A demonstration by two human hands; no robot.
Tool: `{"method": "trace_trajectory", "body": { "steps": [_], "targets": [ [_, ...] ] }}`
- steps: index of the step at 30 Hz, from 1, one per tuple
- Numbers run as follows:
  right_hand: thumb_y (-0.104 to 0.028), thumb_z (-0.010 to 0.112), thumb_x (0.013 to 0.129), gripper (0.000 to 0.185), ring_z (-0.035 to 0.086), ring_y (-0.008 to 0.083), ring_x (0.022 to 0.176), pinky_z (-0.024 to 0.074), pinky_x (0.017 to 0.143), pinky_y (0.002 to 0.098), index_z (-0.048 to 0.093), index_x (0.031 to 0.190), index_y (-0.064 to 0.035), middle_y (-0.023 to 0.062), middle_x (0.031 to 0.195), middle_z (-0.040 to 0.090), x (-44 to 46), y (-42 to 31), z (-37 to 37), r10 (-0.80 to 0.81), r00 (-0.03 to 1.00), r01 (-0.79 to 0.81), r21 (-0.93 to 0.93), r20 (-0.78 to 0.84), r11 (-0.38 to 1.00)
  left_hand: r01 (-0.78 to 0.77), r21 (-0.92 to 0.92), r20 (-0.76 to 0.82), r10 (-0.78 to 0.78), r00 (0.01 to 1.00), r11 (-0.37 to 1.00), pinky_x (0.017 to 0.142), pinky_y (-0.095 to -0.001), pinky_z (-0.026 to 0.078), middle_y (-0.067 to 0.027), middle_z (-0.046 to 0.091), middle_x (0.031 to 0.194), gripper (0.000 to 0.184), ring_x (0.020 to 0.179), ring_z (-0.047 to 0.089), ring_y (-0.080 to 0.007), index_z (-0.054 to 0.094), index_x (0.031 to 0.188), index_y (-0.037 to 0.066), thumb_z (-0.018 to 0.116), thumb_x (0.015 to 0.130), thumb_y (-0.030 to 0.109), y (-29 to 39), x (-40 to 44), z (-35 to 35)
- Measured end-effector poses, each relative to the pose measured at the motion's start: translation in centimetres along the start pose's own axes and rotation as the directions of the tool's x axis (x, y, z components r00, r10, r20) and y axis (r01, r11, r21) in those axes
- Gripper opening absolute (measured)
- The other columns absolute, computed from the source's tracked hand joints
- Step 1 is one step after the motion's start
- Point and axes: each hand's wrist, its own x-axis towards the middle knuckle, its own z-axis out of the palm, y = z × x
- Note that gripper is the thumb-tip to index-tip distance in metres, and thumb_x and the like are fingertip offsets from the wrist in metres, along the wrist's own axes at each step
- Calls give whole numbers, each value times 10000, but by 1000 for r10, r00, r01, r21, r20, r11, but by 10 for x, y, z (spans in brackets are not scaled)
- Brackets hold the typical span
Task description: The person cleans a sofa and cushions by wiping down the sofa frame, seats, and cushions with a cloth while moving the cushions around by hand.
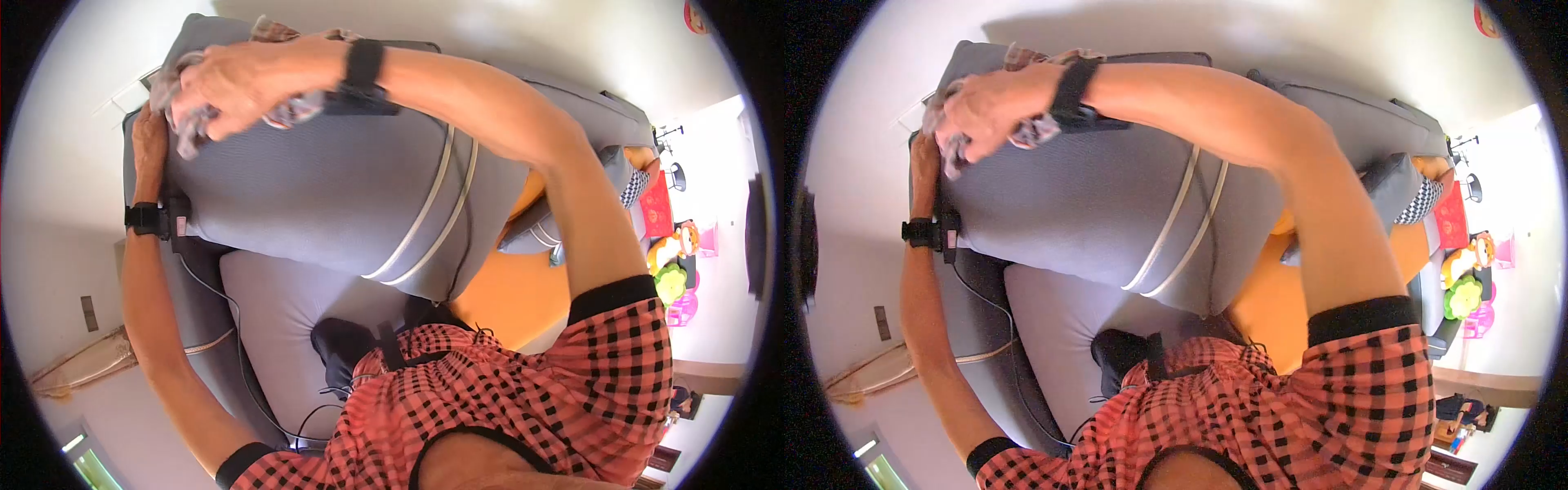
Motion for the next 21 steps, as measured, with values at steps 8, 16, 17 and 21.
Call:
{"method": "trace_trajectory", "body": {
  "steps": [8, 16, 17, 21],
  "targets": [
    [-184, 795, 662, 448, 492, 247, 961, 540, 663, 355, 604, 1067, -169, 52, 1059, 495, -176, -96, -2, 51, 999, -53, 143, 20, 988, 222, 87, -90, -214, 973, 971, 949, -376, 423, -230, 635, 1169, 565, 1064, 597, -323, 565, 1272, -29, 391, 1003, 436, 62, -15, -2],
    [-284, 660, 832, 316, 486, 192, 938, 509, 484, 230, 562, 1120, -201, 31, 1024, 481, -298, -139, 35, 210, 977, -209, 28, -32, 978, 220, 150, -105, -205, 973, 964, 978, -376, 408, -219, 604, 1214, 582, 1129, 560, -312, 539, 1301, -38, 380, 1001, 435, 77, -21, -3],
    [-280, 658, 832, 310, 488, 194, 938, 511, 483, 234, 562, 1115, -201, 37, 1024, 477, -303, -139, 38, 220, 975, -218, 58, -41, 974, 199, 166, -97, -185, 978, 966, 981, -378, 406, -218, 605, 1208, 582, 1131, 559, -313, 537, 1303, -39, 381, 1001, 432, 74, -20, -3],
    [-274, 661, 817, 284, 496, 204, 932, 513, 483, 253, 554, 1065, -187, 61, 1011, 456, -320, -143, 52, 233, 960, -208, 162, -153, 964, -35, 196, 1, 35, 999, 980, 1069, -373, 363, -200, 540, 1348, 521, 1235, 509, -308, 493, 1348, -50, 363, 1024, 336, 10, -6, -15]
  ]
}}
